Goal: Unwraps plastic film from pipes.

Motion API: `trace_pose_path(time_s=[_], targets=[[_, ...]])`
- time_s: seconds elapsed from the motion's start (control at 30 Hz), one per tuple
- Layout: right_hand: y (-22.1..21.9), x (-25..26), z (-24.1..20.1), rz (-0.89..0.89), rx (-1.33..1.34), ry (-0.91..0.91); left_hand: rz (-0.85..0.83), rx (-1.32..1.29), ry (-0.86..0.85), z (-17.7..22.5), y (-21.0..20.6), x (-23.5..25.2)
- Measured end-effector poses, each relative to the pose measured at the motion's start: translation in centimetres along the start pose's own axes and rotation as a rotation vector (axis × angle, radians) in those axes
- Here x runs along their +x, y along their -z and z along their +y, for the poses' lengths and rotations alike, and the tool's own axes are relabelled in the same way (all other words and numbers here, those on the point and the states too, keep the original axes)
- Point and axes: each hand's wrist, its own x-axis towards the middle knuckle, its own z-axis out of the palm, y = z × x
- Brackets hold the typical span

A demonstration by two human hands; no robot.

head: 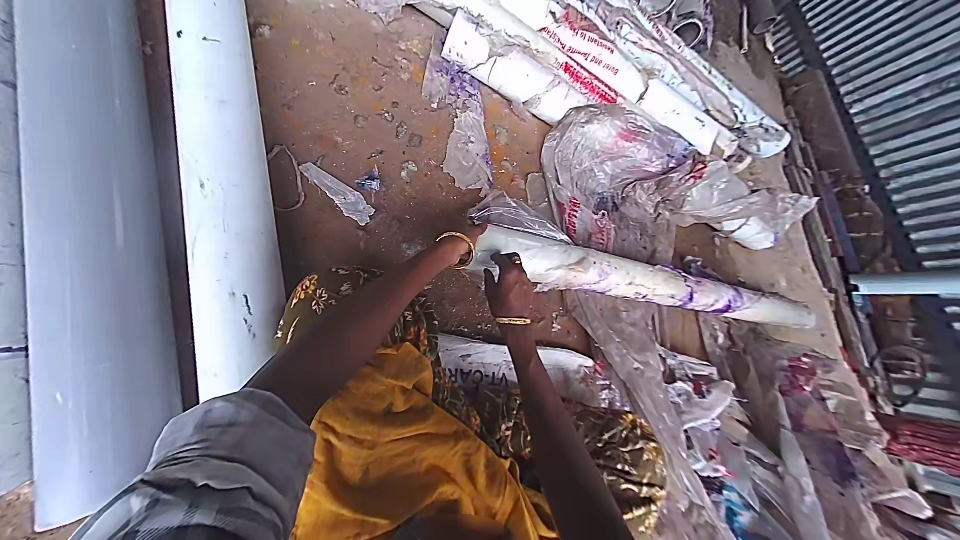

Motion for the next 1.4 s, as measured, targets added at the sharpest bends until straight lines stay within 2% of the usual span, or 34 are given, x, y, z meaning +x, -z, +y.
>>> trace_pose_path(time_s=[0.1, 0.27, 0.33, 0.4, 0.43, 0.6, 0.73, 0.9, 1.03, 1.13, 1.23, 1.3, 1.4], targets=[[-1.2, 0.1, 0.5, 0.058, -0.03, 0.055, 0.007, 0.025, 0.0, 0.1, 0.1, -0.1], [0.3, 1.3, 3.9, -0.096, 0.047, 0.358, 0.012, 0.022, 0.009, 0.1, 0.3, -0.7], [1.2, 1.6, 4.4, -0.023, 0.111, 0.408, -0.013, 0.02, 0.029, 0.3, 0.5, -0.5], [1.9, 2.2, 4.8, 0.154, 0.129, 0.382, -0.025, 0.016, 0.029, 0.2, 0.6, -0.3], [2.3, 3.0, 5.1, 0.186, 0.124, 0.353, -0.027, 0.02, 0.028, 0.2, 0.6, -0.4], [2.7, 7.1, 6.5, -0.079, 0.074, 0.212, -0.01, 0.141, 0.028, 0.7, 1.4, -1.6], [2.7, 8.8, 6.6, -0.151, 0.062, 0.178, 0.091, 0.09, -0.011, 0.9, 2.0, -3.4], [2.0, 9.2, 7.1, -0.095, 0.123, 0.226, 0.159, 0.191, -0.032, 0.4, 1.5, -5.2], [1.6, 8.5, 7.4, -0.03, 0.193, 0.255, 0.281, 0.425, -0.074, 0.3, -1.3, -5.9], [1.8, 6.9, 7.2, -0.004, 0.244, 0.252, 0.342, 0.723, -0.135, 1.0, -4.1, -8.4], [1.4, 6.3, 7.7, 0.015, 0.233, 0.255, 0.19, 1.216, -0.171, 1.2, -5.0, -8.7], [1.2, 6.4, 7.8, 0.014, 0.237, 0.265, 0.056, 1.434, -0.245, 1.2, -3.7, -7.9], [1.3, 5.0, 7.8, 0.056, 0.327, 0.301, -0.122, 1.634, -0.527, 1.4, -1.0, -7.4]])
